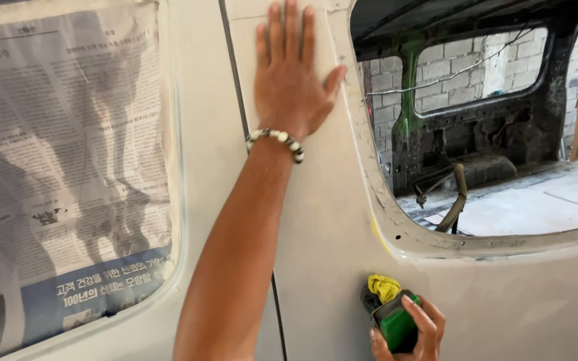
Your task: The person uses a green sanding block to sand the surface of a white car door, focusing on the area around the window frame. They periodically wipe the surface with a yellow cloth to remove dust and debris.
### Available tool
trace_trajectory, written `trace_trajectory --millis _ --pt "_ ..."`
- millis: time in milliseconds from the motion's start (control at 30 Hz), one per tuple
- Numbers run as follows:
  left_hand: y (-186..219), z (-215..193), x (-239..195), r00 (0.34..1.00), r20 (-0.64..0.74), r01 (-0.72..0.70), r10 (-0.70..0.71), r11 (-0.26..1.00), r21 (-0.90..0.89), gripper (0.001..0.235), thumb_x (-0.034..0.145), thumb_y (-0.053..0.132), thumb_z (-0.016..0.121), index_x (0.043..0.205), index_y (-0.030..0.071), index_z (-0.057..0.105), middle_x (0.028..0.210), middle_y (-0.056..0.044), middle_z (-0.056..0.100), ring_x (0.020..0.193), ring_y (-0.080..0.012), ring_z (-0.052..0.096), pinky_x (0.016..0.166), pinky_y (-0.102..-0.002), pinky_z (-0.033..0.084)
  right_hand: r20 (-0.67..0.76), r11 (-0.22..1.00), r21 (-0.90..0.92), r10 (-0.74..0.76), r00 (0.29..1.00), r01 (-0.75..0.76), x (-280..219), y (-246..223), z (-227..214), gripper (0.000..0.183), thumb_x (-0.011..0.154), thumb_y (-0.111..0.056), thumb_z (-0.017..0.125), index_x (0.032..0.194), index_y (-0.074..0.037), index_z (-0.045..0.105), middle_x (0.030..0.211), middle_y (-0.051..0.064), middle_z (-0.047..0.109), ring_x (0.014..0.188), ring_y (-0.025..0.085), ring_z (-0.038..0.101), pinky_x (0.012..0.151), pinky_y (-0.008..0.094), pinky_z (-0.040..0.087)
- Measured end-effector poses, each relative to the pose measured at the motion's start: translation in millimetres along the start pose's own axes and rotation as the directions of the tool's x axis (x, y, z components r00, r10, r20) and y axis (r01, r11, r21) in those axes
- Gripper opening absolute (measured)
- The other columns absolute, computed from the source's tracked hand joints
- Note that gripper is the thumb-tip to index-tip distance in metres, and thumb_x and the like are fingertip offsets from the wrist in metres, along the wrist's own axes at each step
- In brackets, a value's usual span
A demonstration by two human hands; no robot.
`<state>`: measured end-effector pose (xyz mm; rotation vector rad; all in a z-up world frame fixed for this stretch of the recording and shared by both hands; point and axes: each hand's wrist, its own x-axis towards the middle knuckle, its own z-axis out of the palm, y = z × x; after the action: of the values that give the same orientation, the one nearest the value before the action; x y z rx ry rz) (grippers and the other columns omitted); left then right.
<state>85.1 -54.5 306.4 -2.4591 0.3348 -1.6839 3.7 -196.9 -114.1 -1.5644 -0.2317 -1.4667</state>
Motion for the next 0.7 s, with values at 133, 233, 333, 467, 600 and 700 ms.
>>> trace_trajectory --millis 133,233,333,467,600,700 --pt "15.0 7.9 -23.2 0.988 0.007 -0.153 0.153 0.988 0.016 0.078 0.106 0.054 0.036 0.164 0.006 0.013 0.172 -0.014 0.009 0.159 -0.0319 0.008 0.129 -0.049 0.008 -0.009 0.999 0.052 -0.003 1.000 0.004 -2.6 9.1 -0.1 0.074 0.065 -0.021 0.083 0.133 -0.009 0.055 0.129 0.022 0.050 0.113 0.031 0.061 0.095 0.041 0.055" --pt "35.7 3.9 -104.9 0.977 0.017 -0.214 0.215 0.976 -0.050 0.075 0.104 0.044 0.040 0.163 0.001 0.020 0.171 -0.015 0.017 0.159 -0.0313 0.014 0.129 -0.049 0.011 -0.019 0.999 0.037 -0.009 1.000 0.009 0.2 5.6 0.2 0.075 0.063 -0.019 0.083 0.132 -0.009 0.055 0.130 0.023 0.049 0.114 0.031 0.060 0.096 0.042 0.054" --pt "60.7 12.3 -199.3 0.973 0.021 -0.229 0.232 0.969 -0.095 0.067 0.106 0.035 0.041 0.163 0.004 0.024 0.171 -0.011 0.024 0.158 -0.0292 0.017 0.128 -0.049 0.013 -0.021 0.999 0.033 0.018 1.000 -0.017 2.7 -16.9 -2.3 0.075 0.064 -0.017 0.083 0.133 -0.009 0.055 0.134 0.023 0.049 0.119 0.033 0.058 0.100 0.043 0.052" --pt "75.0 27.4 -293.1 0.932 0.115 -0.315 0.345 0.924 -0.216 0.067 0.098 0.034 0.046 0.161 0.018 0.028 0.171 -0.006 0.025 0.159 -0.0289 0.019 0.126 -0.050 0.013 -0.002 0.999 0.037 0.039 0.999 -0.039 1.8 -32.3 -2.1 0.074 0.067 -0.015 0.082 0.135 -0.008 0.054 0.136 0.023 0.048 0.123 0.033 0.056 0.105 0.044 0.049" --pt "51.1 19.5 -252.3 0.969 0.042 -0.231 0.245 0.951 -0.207 0.073 0.101 0.043 0.050 0.164 0.015 0.028 0.172 -0.005 0.025 0.159 -0.0263 0.020 0.128 -0.050 0.015 -0.011 0.998 0.048 0.032 0.999 -0.031 -0.9 -27.4 -2.0 0.073 0.069 -0.015 0.081 0.137 -0.008 0.053 0.138 0.022 0.047 0.126 0.032 0.054 0.108 0.043 0.048" --pt "6.1 2.4 -174.0 0.994 -0.074 -0.092 0.076 0.965 -0.245 0.081 0.101 0.050 0.051 0.162 0.003 0.025 0.170 -0.014 0.024 0.158 -0.0325 0.021 0.127 -0.055 0.016 -0.029 0.999 0.022 0.033 0.999 -0.032 -1.3 -21.8 4.9 0.074 0.068 -0.015 0.082 0.136 -0.009 0.053 0.137 0.021 0.047 0.126 0.031 0.054 0.107 0.043 0.049"
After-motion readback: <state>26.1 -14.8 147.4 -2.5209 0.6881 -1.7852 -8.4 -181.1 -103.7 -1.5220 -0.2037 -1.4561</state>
